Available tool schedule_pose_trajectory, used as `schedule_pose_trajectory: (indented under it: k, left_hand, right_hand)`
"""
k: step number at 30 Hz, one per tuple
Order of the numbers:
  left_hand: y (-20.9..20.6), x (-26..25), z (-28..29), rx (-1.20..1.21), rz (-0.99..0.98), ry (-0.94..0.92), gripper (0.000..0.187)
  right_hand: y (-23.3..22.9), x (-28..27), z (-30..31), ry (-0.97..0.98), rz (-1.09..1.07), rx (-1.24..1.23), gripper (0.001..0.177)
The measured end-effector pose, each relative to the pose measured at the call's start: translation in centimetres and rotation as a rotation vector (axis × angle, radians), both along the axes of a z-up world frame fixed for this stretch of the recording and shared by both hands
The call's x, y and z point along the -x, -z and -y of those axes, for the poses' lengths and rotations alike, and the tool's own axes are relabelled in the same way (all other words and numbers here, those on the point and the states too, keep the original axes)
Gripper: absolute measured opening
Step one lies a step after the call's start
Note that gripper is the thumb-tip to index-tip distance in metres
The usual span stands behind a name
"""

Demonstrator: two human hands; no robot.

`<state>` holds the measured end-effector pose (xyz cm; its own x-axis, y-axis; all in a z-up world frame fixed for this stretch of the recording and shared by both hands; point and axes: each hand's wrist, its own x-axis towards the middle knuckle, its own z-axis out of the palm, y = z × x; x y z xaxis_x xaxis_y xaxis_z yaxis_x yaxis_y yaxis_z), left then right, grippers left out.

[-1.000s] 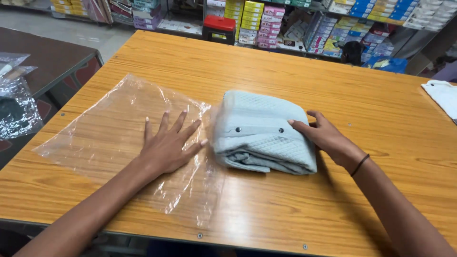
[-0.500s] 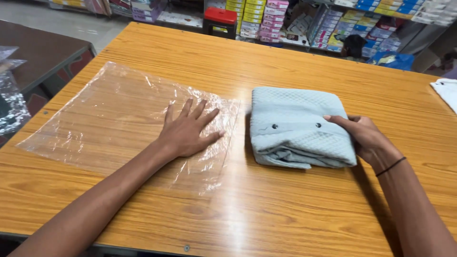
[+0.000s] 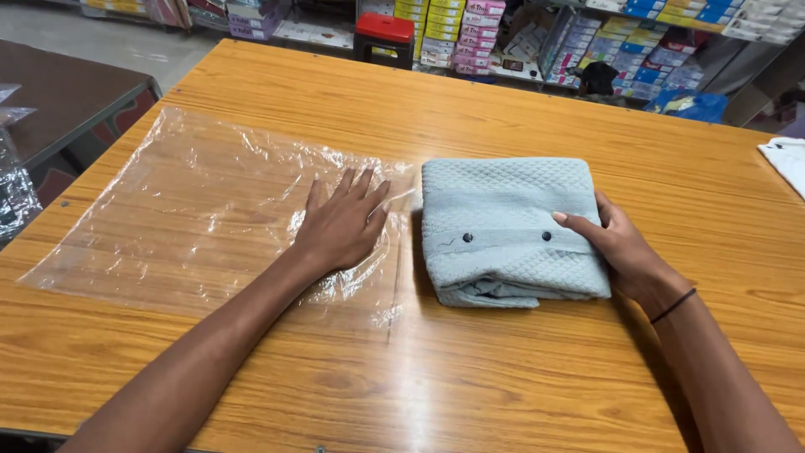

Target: Folding a light-colored long-sleeved shirt and placing it into a plastic bag.

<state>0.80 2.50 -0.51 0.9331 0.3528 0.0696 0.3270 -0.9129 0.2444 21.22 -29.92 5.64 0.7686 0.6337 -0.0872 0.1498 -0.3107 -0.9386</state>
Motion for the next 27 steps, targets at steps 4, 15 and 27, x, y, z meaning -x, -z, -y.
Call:
schedule_pose_trajectory:
  k: [4,15,27]
  left_hand:
    - [-0.6,0.4,-0.1,0.08,0.097,0.018,0.061]
    - [-1.6,0.7,0.0,0.226,0.626,0.125,0.059]
    - [0.5,0.5,3.8,0.446,0.299,0.266,0.092]
  right_hand:
    - [0.8,0.0,-0.3,0.094,0.018,0.043,0.089]
    - [1.0,-0.1,-0.3,0.11,-0.016,-0.009,0.093]
    - [-0.1,2.9,-0.5,-0.163,0.135,-0.47,0.077]
